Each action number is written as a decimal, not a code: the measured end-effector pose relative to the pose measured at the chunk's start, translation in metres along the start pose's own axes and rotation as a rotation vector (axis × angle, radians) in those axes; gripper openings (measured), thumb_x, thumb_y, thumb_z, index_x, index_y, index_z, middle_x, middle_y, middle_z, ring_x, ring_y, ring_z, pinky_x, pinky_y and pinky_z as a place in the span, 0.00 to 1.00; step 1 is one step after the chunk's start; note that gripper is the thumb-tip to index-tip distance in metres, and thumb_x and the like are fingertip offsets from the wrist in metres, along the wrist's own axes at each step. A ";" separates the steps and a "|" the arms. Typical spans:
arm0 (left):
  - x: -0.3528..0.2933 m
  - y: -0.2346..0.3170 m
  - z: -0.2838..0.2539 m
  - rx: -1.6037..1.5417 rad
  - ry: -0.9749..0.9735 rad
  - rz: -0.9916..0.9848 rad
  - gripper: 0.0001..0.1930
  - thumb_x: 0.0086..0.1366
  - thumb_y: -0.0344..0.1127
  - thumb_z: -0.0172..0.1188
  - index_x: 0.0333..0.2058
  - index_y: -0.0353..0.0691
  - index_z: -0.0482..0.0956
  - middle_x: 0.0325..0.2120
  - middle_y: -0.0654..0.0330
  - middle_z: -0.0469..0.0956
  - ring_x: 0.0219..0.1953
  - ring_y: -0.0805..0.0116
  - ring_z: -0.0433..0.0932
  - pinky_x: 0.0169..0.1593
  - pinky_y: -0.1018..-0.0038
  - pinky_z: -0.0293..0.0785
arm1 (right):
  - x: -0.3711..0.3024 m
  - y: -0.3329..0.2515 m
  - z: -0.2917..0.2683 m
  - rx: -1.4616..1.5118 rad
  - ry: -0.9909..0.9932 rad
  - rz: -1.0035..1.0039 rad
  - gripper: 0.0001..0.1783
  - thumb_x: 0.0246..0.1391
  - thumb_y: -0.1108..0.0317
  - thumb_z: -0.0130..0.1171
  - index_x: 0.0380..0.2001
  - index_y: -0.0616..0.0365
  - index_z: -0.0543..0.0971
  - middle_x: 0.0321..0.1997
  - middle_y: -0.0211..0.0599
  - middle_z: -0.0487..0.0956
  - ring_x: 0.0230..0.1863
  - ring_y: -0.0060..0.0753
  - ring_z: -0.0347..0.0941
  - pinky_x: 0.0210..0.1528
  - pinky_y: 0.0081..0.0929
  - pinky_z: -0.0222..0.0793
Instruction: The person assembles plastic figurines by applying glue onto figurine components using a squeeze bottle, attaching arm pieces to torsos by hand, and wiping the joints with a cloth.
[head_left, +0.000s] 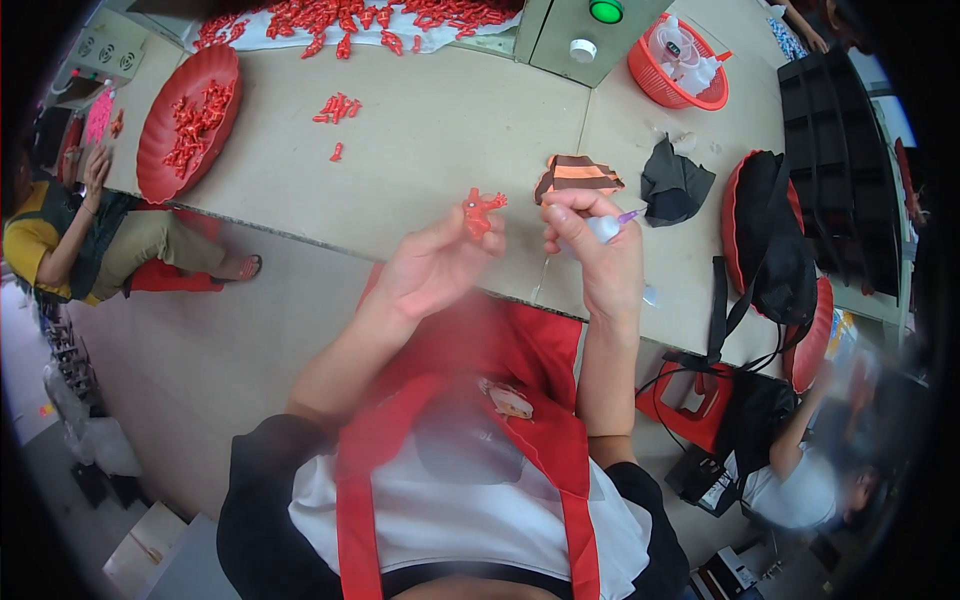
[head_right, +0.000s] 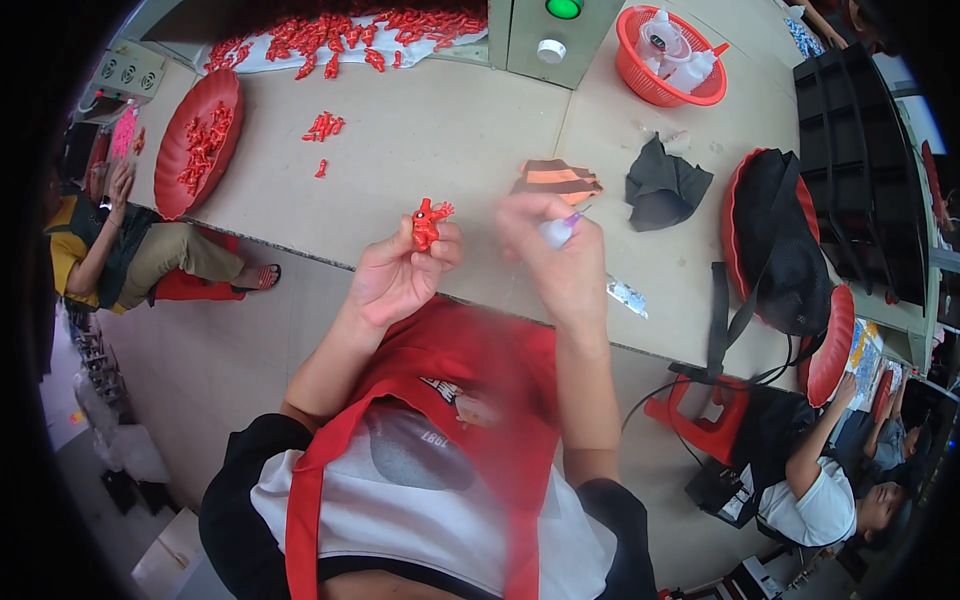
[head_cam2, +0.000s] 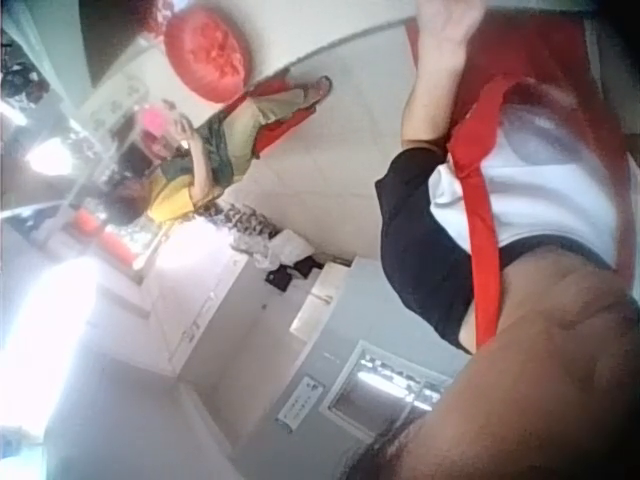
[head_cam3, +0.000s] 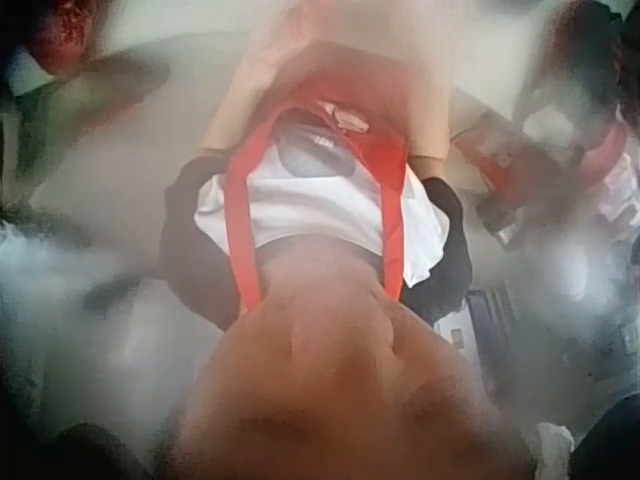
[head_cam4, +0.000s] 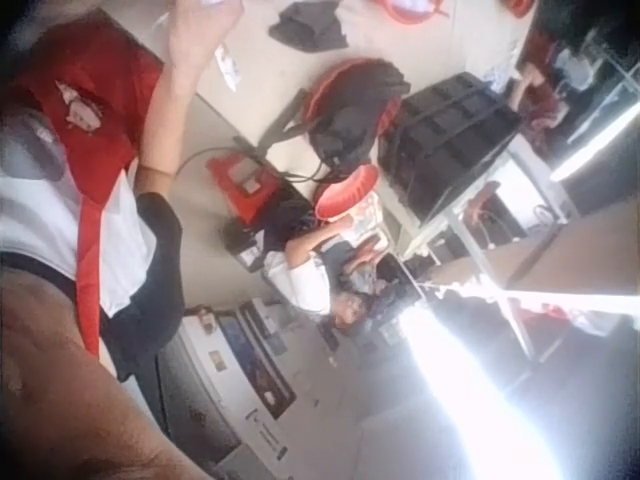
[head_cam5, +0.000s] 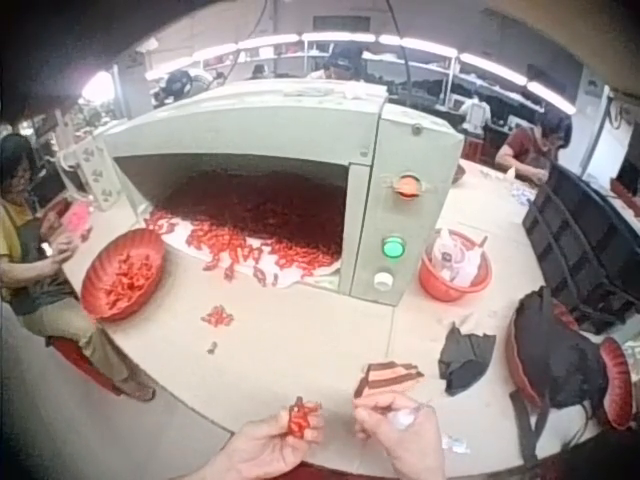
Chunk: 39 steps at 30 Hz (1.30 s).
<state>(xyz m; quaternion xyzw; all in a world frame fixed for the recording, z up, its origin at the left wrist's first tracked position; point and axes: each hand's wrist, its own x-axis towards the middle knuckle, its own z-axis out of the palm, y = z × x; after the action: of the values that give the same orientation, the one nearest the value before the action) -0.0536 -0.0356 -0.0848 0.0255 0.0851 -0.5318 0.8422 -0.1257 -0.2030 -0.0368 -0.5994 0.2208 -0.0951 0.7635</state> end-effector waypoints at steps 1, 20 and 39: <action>0.000 0.000 0.001 0.087 0.010 0.033 0.11 0.62 0.36 0.53 0.40 0.37 0.70 0.35 0.59 0.68 0.37 0.69 0.67 0.47 0.75 0.64 | -0.001 0.000 0.002 0.001 0.001 0.002 0.06 0.49 0.72 0.57 0.29 0.64 0.76 0.27 0.29 0.75 0.25 0.15 0.68 0.28 0.14 0.64; -0.006 -0.002 0.013 0.378 0.067 0.203 0.14 0.62 0.37 0.52 0.44 0.37 0.70 0.43 0.60 0.70 0.43 0.71 0.69 0.42 0.78 0.68 | -0.014 -0.010 0.032 -0.010 -0.040 -0.213 0.05 0.48 0.80 0.54 0.30 0.66 0.77 0.28 0.33 0.74 0.27 0.19 0.72 0.24 0.14 0.68; -0.004 -0.023 0.022 1.251 0.048 0.839 0.13 0.53 0.18 0.53 0.40 0.31 0.71 0.37 0.58 0.67 0.38 0.73 0.71 0.42 0.79 0.69 | -0.034 0.008 0.042 -0.380 0.138 -0.438 0.08 0.41 0.82 0.56 0.29 0.64 0.75 0.25 0.37 0.73 0.24 0.24 0.72 0.27 0.20 0.68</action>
<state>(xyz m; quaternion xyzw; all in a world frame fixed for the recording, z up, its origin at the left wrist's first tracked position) -0.0740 -0.0447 -0.0617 0.5408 -0.2315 -0.1149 0.8005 -0.1373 -0.1504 -0.0289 -0.7569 0.1513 -0.2552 0.5823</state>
